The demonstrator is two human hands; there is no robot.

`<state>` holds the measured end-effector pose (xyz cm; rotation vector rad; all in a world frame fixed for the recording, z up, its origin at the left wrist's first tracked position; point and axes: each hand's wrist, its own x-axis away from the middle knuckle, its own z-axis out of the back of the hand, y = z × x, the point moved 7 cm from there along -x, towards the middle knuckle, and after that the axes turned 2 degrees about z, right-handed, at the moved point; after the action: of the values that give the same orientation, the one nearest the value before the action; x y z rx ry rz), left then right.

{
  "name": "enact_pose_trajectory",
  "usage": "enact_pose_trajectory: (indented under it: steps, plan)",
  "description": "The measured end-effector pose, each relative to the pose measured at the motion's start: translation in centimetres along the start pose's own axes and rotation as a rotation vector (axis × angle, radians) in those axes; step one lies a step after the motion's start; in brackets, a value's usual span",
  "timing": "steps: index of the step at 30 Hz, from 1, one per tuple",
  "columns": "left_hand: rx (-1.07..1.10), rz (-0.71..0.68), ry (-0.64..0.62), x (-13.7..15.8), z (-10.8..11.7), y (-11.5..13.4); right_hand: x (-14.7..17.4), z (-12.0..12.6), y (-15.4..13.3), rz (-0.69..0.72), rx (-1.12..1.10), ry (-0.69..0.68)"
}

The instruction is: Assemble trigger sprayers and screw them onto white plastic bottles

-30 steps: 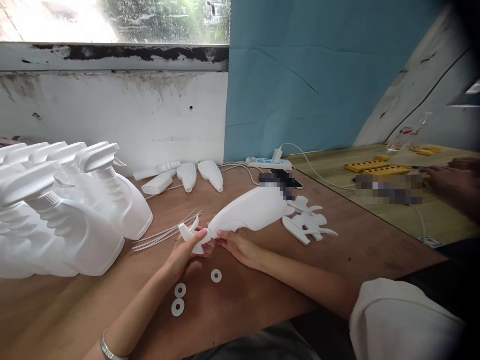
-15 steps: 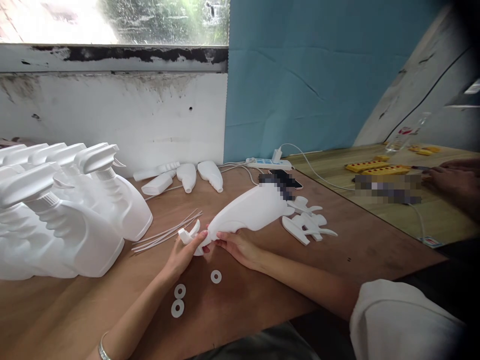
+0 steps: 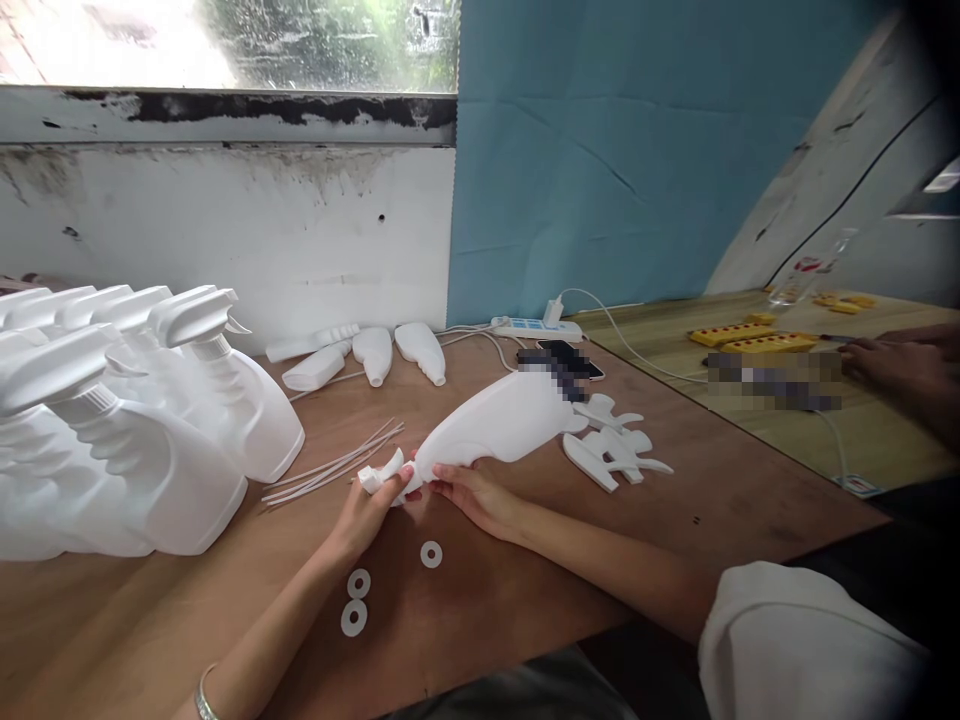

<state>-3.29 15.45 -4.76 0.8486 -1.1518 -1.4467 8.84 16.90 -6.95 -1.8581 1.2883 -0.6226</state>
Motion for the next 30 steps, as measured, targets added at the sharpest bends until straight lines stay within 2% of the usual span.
enact_pose_trajectory:
  steps: [2, 7, 10, 12, 14, 17, 21, 23, 25, 26, 30]
  plan:
    - [-0.189, -0.150, 0.074, 0.1, 0.4, 0.8, 0.0, 0.1, 0.1, -0.007, -0.005, 0.010]
    - [-0.639, -0.656, 0.240, 1.8, 0.2, 3.7, 0.0, 0.2, 0.4, -0.070, 0.002, 0.019]
    - [-0.744, -0.783, 0.285, 2.6, 0.0, 4.2, 0.1, 0.2, 0.4, -0.072, -0.002, 0.012]
    - [-0.699, -0.761, 0.290, 2.5, 0.2, 4.2, 0.1, 0.3, 0.4, -0.064, -0.014, 0.017]
    - [-0.590, -0.647, 0.268, 2.0, 0.6, 3.9, 0.1, 0.4, 0.4, -0.053, -0.029, 0.028]
    - [-0.365, -0.326, 0.143, 0.6, 0.8, 2.3, 0.1, 0.4, 0.3, -0.043, -0.032, 0.018]
    - [0.250, 0.166, -0.091, -0.2, -0.5, -0.9, 0.3, -0.2, 0.2, -0.051, 0.007, -0.029]
    - [0.475, 0.335, -0.147, 0.0, -1.3, -1.9, 0.4, -0.5, 0.2, -0.059, 0.022, -0.044]
    - [0.508, 0.369, -0.134, 0.1, -1.3, -2.1, 0.5, -0.6, 0.1, -0.061, 0.029, -0.040]
    - [0.473, 0.326, -0.100, 0.1, -1.0, -1.8, 0.5, -0.5, 0.1, -0.061, 0.030, -0.032]
    - [0.103, -0.017, 0.028, 0.2, 0.4, 0.7, 0.4, -0.3, 0.1, -0.064, 0.032, 0.013]
